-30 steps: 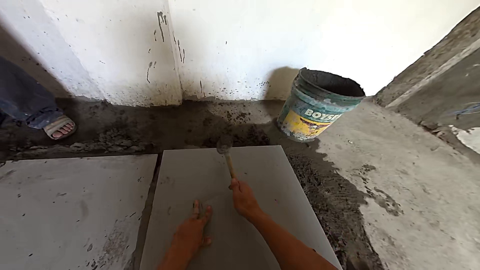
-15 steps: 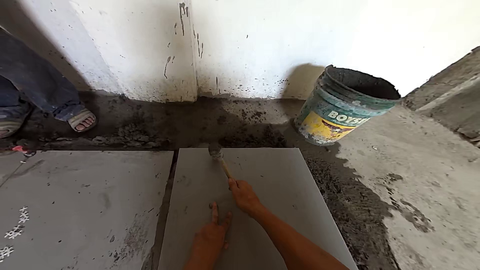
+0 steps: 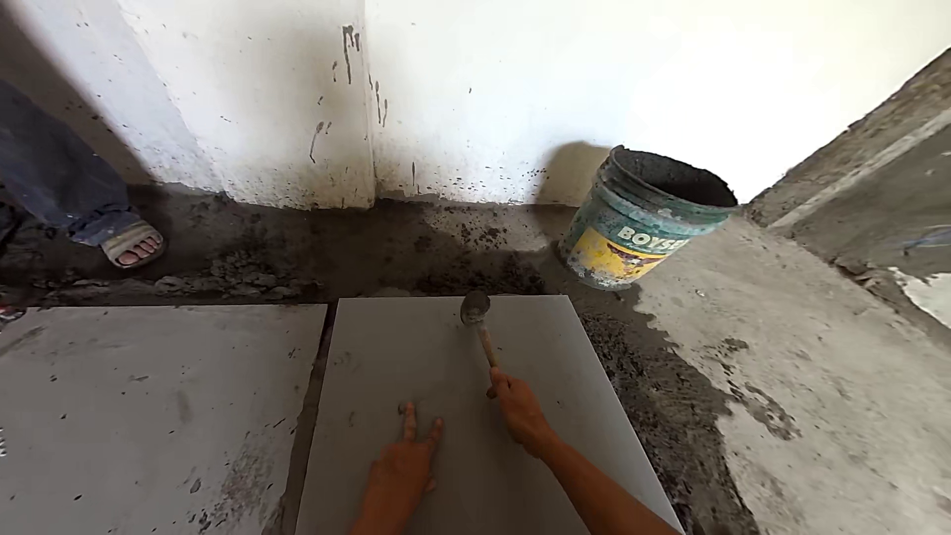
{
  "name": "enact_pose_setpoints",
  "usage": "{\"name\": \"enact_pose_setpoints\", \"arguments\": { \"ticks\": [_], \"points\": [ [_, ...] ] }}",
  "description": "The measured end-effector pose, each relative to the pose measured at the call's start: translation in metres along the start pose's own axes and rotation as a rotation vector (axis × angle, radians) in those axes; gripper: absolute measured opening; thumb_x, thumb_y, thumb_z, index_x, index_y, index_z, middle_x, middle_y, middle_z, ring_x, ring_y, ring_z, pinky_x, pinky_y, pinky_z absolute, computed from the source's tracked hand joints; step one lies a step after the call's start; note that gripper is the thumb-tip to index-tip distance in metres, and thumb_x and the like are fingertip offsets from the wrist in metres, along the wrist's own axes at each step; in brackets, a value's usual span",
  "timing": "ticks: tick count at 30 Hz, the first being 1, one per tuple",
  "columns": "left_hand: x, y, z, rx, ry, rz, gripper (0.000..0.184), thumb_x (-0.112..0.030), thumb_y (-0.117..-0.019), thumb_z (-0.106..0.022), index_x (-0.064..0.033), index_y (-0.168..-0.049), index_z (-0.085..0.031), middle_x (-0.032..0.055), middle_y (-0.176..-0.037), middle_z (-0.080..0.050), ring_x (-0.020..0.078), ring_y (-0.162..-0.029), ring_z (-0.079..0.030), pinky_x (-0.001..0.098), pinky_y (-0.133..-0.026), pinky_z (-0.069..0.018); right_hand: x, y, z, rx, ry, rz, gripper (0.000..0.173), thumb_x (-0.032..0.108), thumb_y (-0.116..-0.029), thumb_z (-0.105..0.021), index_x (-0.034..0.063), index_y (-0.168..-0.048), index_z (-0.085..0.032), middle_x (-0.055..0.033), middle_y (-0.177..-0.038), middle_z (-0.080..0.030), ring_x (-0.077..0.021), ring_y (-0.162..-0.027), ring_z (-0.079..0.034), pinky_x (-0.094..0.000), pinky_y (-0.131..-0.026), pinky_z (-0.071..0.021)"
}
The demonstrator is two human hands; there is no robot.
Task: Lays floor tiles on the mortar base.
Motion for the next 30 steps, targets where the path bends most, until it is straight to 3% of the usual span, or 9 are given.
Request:
{"name": "enact_pose_setpoints", "arguments": {
  "ticks": [3,6,14,19,21,25,30],
  "points": [
    [0.0,0.0,0.003,-0.009,0.004,-0.003,0.089,-0.039,-0.0982,-0.067,-0.0353,-0.166,-0.01,0.0154,-0.172,0.014,0.0439,-0.107,-0.068,0.0536,-0.083,-0.059,-0.011,0.001,0.033,-0.102,-0.071,-0.011,0.065,0.055,-0.1096,-0.028,0.0028,-0.106,-0.067,-0.0031,-0.061,-0.046,-0.0152,-0.044,-0.043,-0.0329,-0.042,-0.0406],
    [0.0,0.003,0.0,-0.005,0.018,-0.001,0.089,-0.039,-0.0982,-0.068,-0.0365,-0.166,-0.01,0.0152,-0.172,0.014,0.0439,-0.107,-0.068,0.054,-0.083,-0.059,-0.037,-0.007,0.063,-0.166,-0.036,-0.087,0.069,0.056,-0.1098,-0.024,0.0014,-0.108,-0.066,-0.0062,-0.065,-0.05,-0.0181,-0.047,-0.046,-0.0363,-0.046,-0.0437],
    [0.001,0.002,-0.002,0.0,-0.042,0.006,0.088,-0.044,-0.0992,-0.065,-0.037,-0.166,-0.008,0.0156,-0.172,0.014,0.0423,-0.105,-0.069,0.0522,-0.083,-0.0593,-0.064,-0.002,0.134,-0.225,-0.165,-0.237,0.068,0.058,-0.1095,-0.024,0.0023,-0.117,-0.062,-0.0026,-0.061,-0.044,-0.0135,-0.042,-0.041,-0.0299,-0.041,-0.0409],
    [0.002,0.002,-0.002,0.007,-0.059,0.005,0.089,-0.045,-0.0997,-0.064,-0.0363,-0.166,-0.006,0.0162,-0.172,0.014,0.0425,-0.105,-0.069,0.052,-0.083,-0.0593,-0.097,0.032,0.138,-0.24,-0.06,-0.216,0.07,0.058,-0.1092,-0.023,0.0031,-0.114,-0.065,-0.0038,-0.062,-0.046,-0.0159,-0.043,-0.042,-0.0341,-0.042,-0.0416],
    [0.004,0.001,0.002,-0.004,-0.057,0.009,0.089,-0.046,-0.0997,-0.064,-0.0361,-0.166,-0.007,0.0161,-0.172,0.013,0.0431,-0.105,-0.069,0.0521,-0.083,-0.0592,-0.106,0.049,0.131,-0.227,0.011,-0.157,0.072,0.057,-0.1088,-0.02,0.0023,-0.114,-0.067,-0.0075,-0.067,-0.053,-0.021,-0.05,-0.049,-0.0411,-0.049,-0.0462],
    [0.003,-0.001,0.002,0.005,-0.076,0.01,0.088,-0.046,-0.0997,-0.064,-0.0365,-0.166,-0.006,0.0172,-0.172,0.012,0.0434,-0.107,-0.069,0.0526,-0.084,-0.0592,-0.133,0.093,0.115,-0.219,0.022,-0.154,0.068,0.057,-0.1081,-0.025,0.0044,-0.107,-0.069,-0.007,-0.067,-0.053,-0.021,-0.051,-0.05,-0.0415,-0.049,-0.0462],
    [0.001,-0.002,0.001,0.048,-0.09,0.016,0.097,-0.049,-0.0961,-0.068,-0.0357,-0.166,-0.003,0.0192,-0.171,0.015,0.047,-0.114,-0.065,0.0556,-0.086,-0.0588,-0.131,0.127,0.107,-0.028,0.032,-0.155,0.064,0.058,-0.1073,-0.029,0.0071,-0.109,-0.068,-0.0036,-0.065,-0.051,-0.0175,-0.048,-0.048,-0.0369,-0.046,-0.0443]
  ]
}}
Point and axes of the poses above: each hand's wrist, its own y-axis away from the middle knuckle, its own z-axis out of the back of the hand, x = y × z, the point moved 6 cm from there along -y, towards the middle knuckle
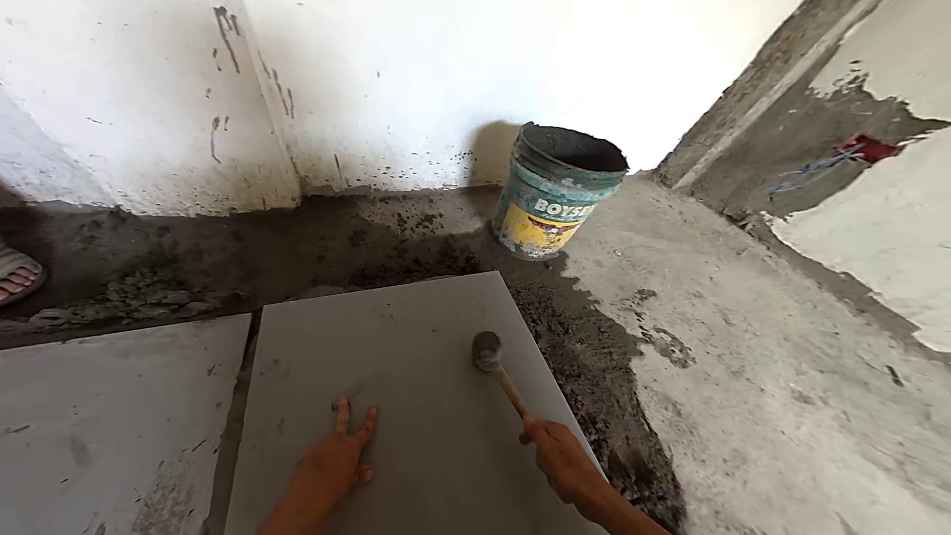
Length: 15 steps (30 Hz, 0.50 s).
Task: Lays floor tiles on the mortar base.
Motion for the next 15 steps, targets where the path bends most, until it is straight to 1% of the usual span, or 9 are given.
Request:
{"name": "enact_pose_setpoints", "arguments": {
  "ticks": [2,3,4,5,7,9,12,15],
  "points": [
    [0.0,0.001,0.001,0.01,-0.013,0.001,0.11,-0.053,-0.0881,-0.077,-0.0344,-0.167,-0.001,0.0205,-0.17,0.017,0.0484,-0.118,-0.063,0.0555,-0.087,-0.0589,-0.002,0.009,0.001,-0.016,0.047,0.091,0.063,0.059,-0.1056,-0.031,0.0084,-0.099,-0.067,-0.0029,-0.066,-0.053,-0.0173,-0.052,-0.051,-0.0376,-0.051,-0.0455],
    [0.0,0.003,0.0,0.014,-0.021,-0.003,0.117,-0.052,-0.0832,-0.082,-0.0344,-0.167,-0.001,0.0213,-0.17,0.018,0.05,-0.12,-0.062,0.0569,-0.088,-0.0587,-0.007,0.012,0.002,0.01,0.103,0.12,0.064,0.061,-0.1049,-0.03,0.0087,-0.096,-0.066,-0.0034,-0.068,-0.054,-0.018,-0.056,-0.053,-0.039,-0.054,-0.0469],
    [-0.001,0.007,-0.001,0.024,-0.033,-0.011,0.124,-0.05,-0.0787,-0.087,-0.035,-0.166,0.0,0.0217,-0.17,0.018,0.0519,-0.121,-0.06,0.0585,-0.088,-0.0582,-0.011,0.017,0.005,0.06,0.169,0.117,0.066,0.062,-0.1049,-0.029,0.0079,-0.095,-0.066,-0.0051,-0.071,-0.055,-0.0201,-0.06,-0.055,-0.0416,-0.058,-0.0476],
    [-0.004,0.013,-0.005,0.039,-0.049,-0.025,0.128,-0.046,-0.0751,-0.09,-0.0358,-0.166,0.0,0.0221,-0.17,0.017,0.0536,-0.121,-0.059,0.0597,-0.088,-0.0576,-0.014,0.024,0.01,0.093,0.22,0.115,0.067,0.063,-0.1049,-0.03,0.0076,-0.095,-0.066,-0.0059,-0.072,-0.055,-0.0211,-0.062,-0.055,-0.0426,-0.059,-0.0477],
    [-0.01,0.026,-0.016,0.053,-0.091,-0.056,0.134,-0.039,-0.0712,-0.094,-0.0362,-0.166,0.001,0.023,-0.17,0.016,0.0548,-0.117,-0.06,0.0607,-0.087,-0.0575,-0.017,0.04,0.021,0.089,0.275,0.145,0.064,0.065,-0.1035,-0.034,0.0091,-0.093,-0.063,-0.0047,-0.071,-0.053,-0.0203,-0.064,-0.055,-0.0422,-0.061,-0.0471],
    [-0.011,0.036,-0.029,0.05,-0.113,-0.067,0.137,-0.037,-0.0708,-0.095,-0.0374,-0.166,0.005,0.022,-0.17,0.02,0.0538,-0.113,-0.062,0.0598,-0.086,-0.0577,-0.035,0.052,0.024,0.108,0.328,0.189,0.063,0.066,-0.1021,-0.036,0.0088,-0.093,-0.062,-0.0048,-0.071,-0.054,-0.0203,-0.065,-0.057,-0.0424,-0.061,-0.0485],
    [-0.012,0.04,-0.035,0.044,-0.137,-0.071,0.135,-0.038,-0.0732,-0.093,-0.0379,-0.166,0.005,0.0219,-0.17,0.018,0.0523,-0.11,-0.064,0.0596,-0.085,-0.0577,-0.074,0.069,0.025,0.243,0.474,0.124,0.069,0.069,-0.1016,-0.035,0.0058,-0.095,-0.062,-0.0105,-0.075,-0.059,-0.0278,-0.071,-0.062,-0.0507,-0.067,-0.0517],
    [-0.007,0.037,-0.033,0.027,-0.157,-0.069,0.129,-0.038,-0.076,-0.091,-0.0377,-0.166,0.001,0.0203,-0.171,0.015,0.0482,-0.108,-0.066,0.0569,-0.083,-0.0588,-0.086,0.087,0.022,0.253,0.525,0.186,0.067,0.068,-0.1027,-0.032,0.0072,-0.095,-0.06,-0.0086,-0.07,-0.056,-0.0261,-0.065,-0.061,-0.0482,-0.062,-0.0514]
  ]
}}
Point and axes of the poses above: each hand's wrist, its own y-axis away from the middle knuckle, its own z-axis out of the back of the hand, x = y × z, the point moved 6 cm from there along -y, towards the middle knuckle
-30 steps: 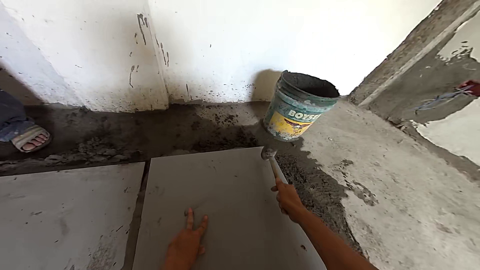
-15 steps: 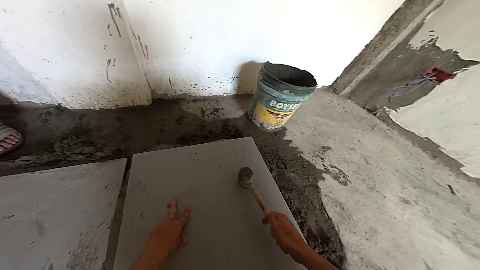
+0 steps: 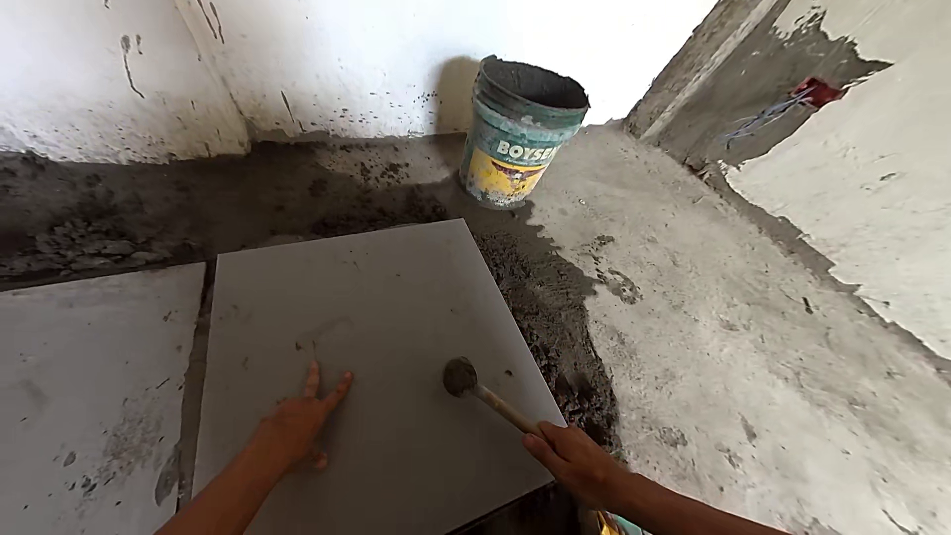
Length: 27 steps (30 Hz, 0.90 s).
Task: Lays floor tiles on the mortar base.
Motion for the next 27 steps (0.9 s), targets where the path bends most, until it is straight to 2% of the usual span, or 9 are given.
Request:
{"name": "enact_pose_setpoints", "arguments": {
  "ticks": [4,7,9,13,15,17,20,24,27],
  "points": [
    [0.0,0.0,0.001,-0.015,0.009,0.01,0.122,-0.043,-0.0783,-0.089,-0.0435,-0.165,-0.003,0.0161,-0.172,0.012,0.0405,-0.103,-0.069,0.0528,-0.081,-0.0591,0.005,0.024,-0.025,0.141,0.055,0.001,0.066,0.063,-0.1049,-0.033,0.0046,-0.103,-0.062,-0.0129,-0.076,-0.06,-0.0308,-0.074,-0.065,-0.0525,-0.068,-0.0536],
    [0.0,0.008,0.005,-0.06,-0.011,0.018,0.124,-0.042,-0.0748,-0.092,-0.0433,-0.165,-0.007,0.0187,-0.172,0.005,0.0425,-0.102,-0.069,0.0537,-0.078,-0.0595,0.034,0.025,-0.053,0.176,0.075,0.103,0.064,0.063,-0.1051,-0.03,0.0071,-0.102,-0.061,-0.0097,-0.073,-0.059,-0.0281,-0.069,-0.064,-0.0498,-0.065,-0.0526],
    [0.0,0.011,0.005,-0.081,-0.018,0.005,0.122,-0.041,-0.0742,-0.092,-0.0433,-0.165,-0.01,0.0183,-0.173,0.003,0.044,-0.101,-0.069,0.0556,-0.077,-0.0588,0.051,0.025,-0.074,0.275,0.1,0.108,0.065,0.064,-0.1051,-0.029,0.0068,-0.106,-0.061,-0.0116,-0.077,-0.061,-0.0307,-0.075,-0.066,-0.0523,-0.07,-0.0543],
    [0.015,0.024,0.005,-0.167,0.041,-0.009,0.12,-0.041,-0.0725,-0.094,-0.0369,-0.165,-0.018,0.0168,-0.172,-0.011,0.0468,-0.107,-0.068,0.0613,-0.08,-0.0576,0.091,0.026,-0.098,0.206,0.085,0.275,0.069,0.065,-0.1048,-0.029,0.0046,-0.103,-0.062,-0.0117,-0.07,-0.061,-0.0313,-0.068,-0.066,-0.0519,-0.063,-0.0544],
    [0.032,0.033,-0.006,-0.183,0.06,0.057,0.124,-0.041,-0.0702,-0.095,-0.0328,-0.166,-0.017,0.0204,-0.171,-0.015,0.0482,-0.107,-0.067,0.0625,-0.08,-0.0574,0.101,0.022,-0.111,0.312,0.128,0.245,0.068,0.065,-0.1051,-0.028,0.005,-0.106,-0.061,-0.013,-0.076,-0.062,-0.033,-0.076,-0.067,-0.054,-0.069,-0.055],
    [0.048,0.042,-0.013,-0.164,0.048,0.144,0.125,-0.046,-0.0707,-0.094,-0.0282,-0.167,-0.016,0.0229,-0.171,-0.012,0.0493,-0.108,-0.067,0.0626,-0.082,-0.0573,0.114,0.017,-0.111,0.393,0.158,0.183,0.069,0.065,-0.1051,-0.028,0.0055,-0.11,-0.061,-0.0151,-0.083,-0.064,-0.0347,-0.083,-0.068,-0.0557,-0.075,-0.0544],
    [0.054,0.044,-0.019,-0.115,0.037,0.173,0.121,-0.05,-0.0766,-0.088,-0.0252,-0.167,-0.013,0.0215,-0.172,-0.007,0.0465,-0.107,-0.068,0.0592,-0.083,-0.0582,0.118,0.015,-0.106,0.342,0.132,0.243,0.07,0.066,-0.1044,-0.026,0.006,-0.106,-0.061,-0.0126,-0.076,-0.061,-0.032,-0.075,-0.067,-0.053,-0.068,-0.0543],
    [0.05,0.042,-0.024,-0.105,0.044,0.138,0.119,-0.048,-0.0787,-0.087,-0.0234,-0.167,-0.011,0.0225,-0.172,-0.004,0.0458,-0.108,-0.068,0.057,-0.084,-0.0586,0.105,0.016,-0.086,0.41,0.206,0.183,0.067,0.065,-0.1049,-0.028,0.0067,-0.105,-0.06,-0.0125,-0.078,-0.06,-0.0326,-0.077,-0.066,-0.0533,-0.069,-0.0539],
    [0.049,0.041,-0.025,-0.079,0.029,0.138,0.12,-0.049,-0.0798,-0.086,-0.0231,-0.167,-0.009,0.0213,-0.172,0.0,0.0443,-0.105,-0.069,0.0551,-0.082,-0.0591,0.087,0.018,-0.078,0.359,0.207,0.241,0.066,0.066,-0.104,-0.028,0.0076,-0.099,-0.059,-0.0092,-0.069,-0.057,-0.0292,-0.067,-0.064,-0.05,-0.061,-0.052]
  ]
}}
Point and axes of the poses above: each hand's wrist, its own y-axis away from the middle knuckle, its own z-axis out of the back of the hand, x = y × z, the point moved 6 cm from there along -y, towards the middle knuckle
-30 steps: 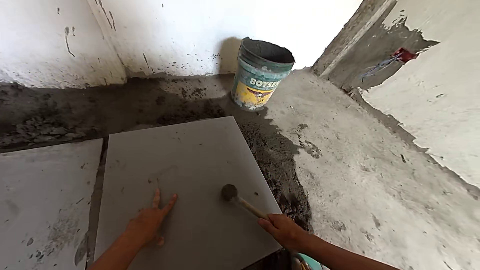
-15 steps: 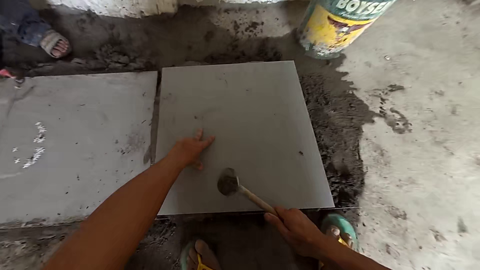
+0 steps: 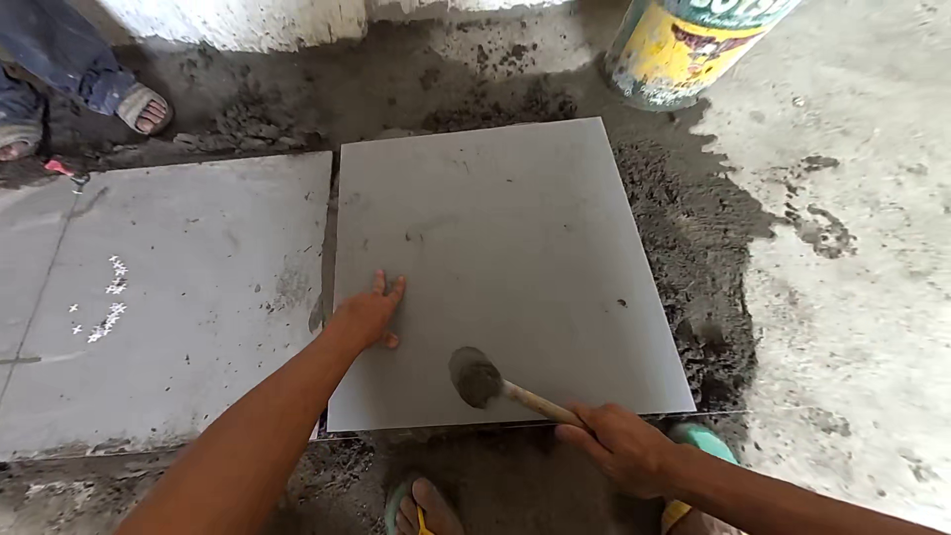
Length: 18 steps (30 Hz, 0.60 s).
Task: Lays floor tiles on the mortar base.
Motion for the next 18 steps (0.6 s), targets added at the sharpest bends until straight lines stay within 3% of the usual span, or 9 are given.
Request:
{"name": "enact_pose_setpoints", "arguments": {
  "ticks": [3,6,8,10,11,13,15,18],
  "points": [
    [-0.002,0.002,-0.002,0.006,0.013,0.002,0.119,-0.048,-0.0805,-0.086,-0.0245,-0.167,-0.008,0.0192,-0.173,0.003,0.043,-0.105,-0.069,0.0548,-0.082,-0.059,-0.019,0.0,0.007,0.075,0.023,-0.085,0.069,0.068,-0.1031,-0.031,0.0061,-0.1,-0.061,-0.0125,-0.075,-0.06,-0.0324,-0.074,-0.065,-0.0535,-0.067,-0.0533],
    [-0.001,0.0,0.004,0.045,0.012,0.023,0.117,-0.051,-0.0812,-0.084,-0.0249,-0.167,-0.01,0.0193,-0.173,0.001,0.0436,-0.112,-0.067,0.0556,-0.084,-0.0584,-0.022,0.025,0.042,-0.022,0.002,-0.041,0.069,0.07,-0.1014,-0.036,0.0069,-0.094,-0.062,-0.0101,-0.068,-0.057,-0.0286,-0.065,-0.062,-0.0503,-0.06,-0.0511],
    [-0.002,-0.003,0.014,0.009,-0.005,0.007,0.105,-0.062,-0.0818,-0.078,-0.0228,-0.164,-0.027,0.02,-0.17,-0.019,0.0424,-0.119,-0.065,0.0573,-0.087,-0.0579,-0.029,0.064,0.074,-0.135,0.03,0.051,0.068,0.072,-0.0995,-0.039,0.0096,-0.084,-0.06,-0.0049,-0.059,-0.05,-0.0225,-0.053,-0.055,-0.0451,-0.05,-0.0457],
    [-0.02,-0.006,0.03,-0.076,0.008,-0.026,0.088,-0.067,-0.084,-0.073,-0.0236,-0.156,-0.047,0.0143,-0.164,-0.037,0.0385,-0.126,-0.061,0.0577,-0.092,-0.0562,-0.036,0.112,0.103,-0.262,0.084,0.143,0.063,0.07,-0.1005,-0.039,0.014,-0.078,-0.058,0.0014,-0.053,-0.045,-0.0129,-0.046,-0.048,-0.0358,-0.042,-0.0387],
    [-0.038,-0.007,0.034,-0.105,0.035,-0.051,0.088,-0.067,-0.0832,-0.074,-0.0254,-0.156,-0.046,0.0145,-0.165,-0.035,0.0389,-0.124,-0.063,0.0573,-0.091,-0.0564,-0.039,0.135,0.112,-0.313,0.111,0.178,0.06,0.067,-0.1022,-0.038,0.0153,-0.079,-0.058,0.0034,-0.053,-0.044,-0.0094,-0.045,-0.047,-0.0319,-0.041,-0.0365],
    [-0.083,-0.008,0.03,-0.097,0.045,-0.121,0.105,-0.065,-0.0784,-0.08,-0.0316,-0.164,-0.028,0.0181,-0.171,-0.015,0.0395,-0.107,-0.069,0.0539,-0.081,-0.059,-0.048,0.166,0.107,-0.349,0.099,0.168,0.058,0.062,-0.105,-0.036,0.0135,-0.088,-0.062,0.0023,-0.056,-0.047,-0.0102,-0.047,-0.049,-0.0327,-0.041,-0.0391],
    [-0.123,-0.01,0.017,-0.043,0.022,-0.164,0.118,-0.057,-0.0746,-0.087,-0.0345,-0.166,-0.015,0.0216,-0.172,0.002,0.0381,-0.094,-0.071,0.0493,-0.074,-0.0603,-0.075,0.17,0.073,-0.309,-0.042,0.018,0.062,0.063,-0.1046,-0.034,0.0108,-0.102,-0.066,-0.0031,-0.061,-0.054,-0.0185,-0.053,-0.057,-0.0427,-0.046,-0.0462],
    [-0.14,-0.012,0.009,0.035,-0.036,-0.15,0.123,-0.052,-0.0763,-0.088,-0.033,-0.167,-0.006,0.024,-0.171,0.008,0.0379,-0.091,-0.071,0.0478,-0.073,-0.0603,-0.137,0.15,0.001,-0.219,-0.276,-0.284,0.069,0.07,-0.101,-0.032,0.0094,-0.103,-0.065,-0.0085,-0.072,-0.061,-0.0259,-0.068,-0.064,-0.0513,-0.063,-0.0522]
  ]
}}
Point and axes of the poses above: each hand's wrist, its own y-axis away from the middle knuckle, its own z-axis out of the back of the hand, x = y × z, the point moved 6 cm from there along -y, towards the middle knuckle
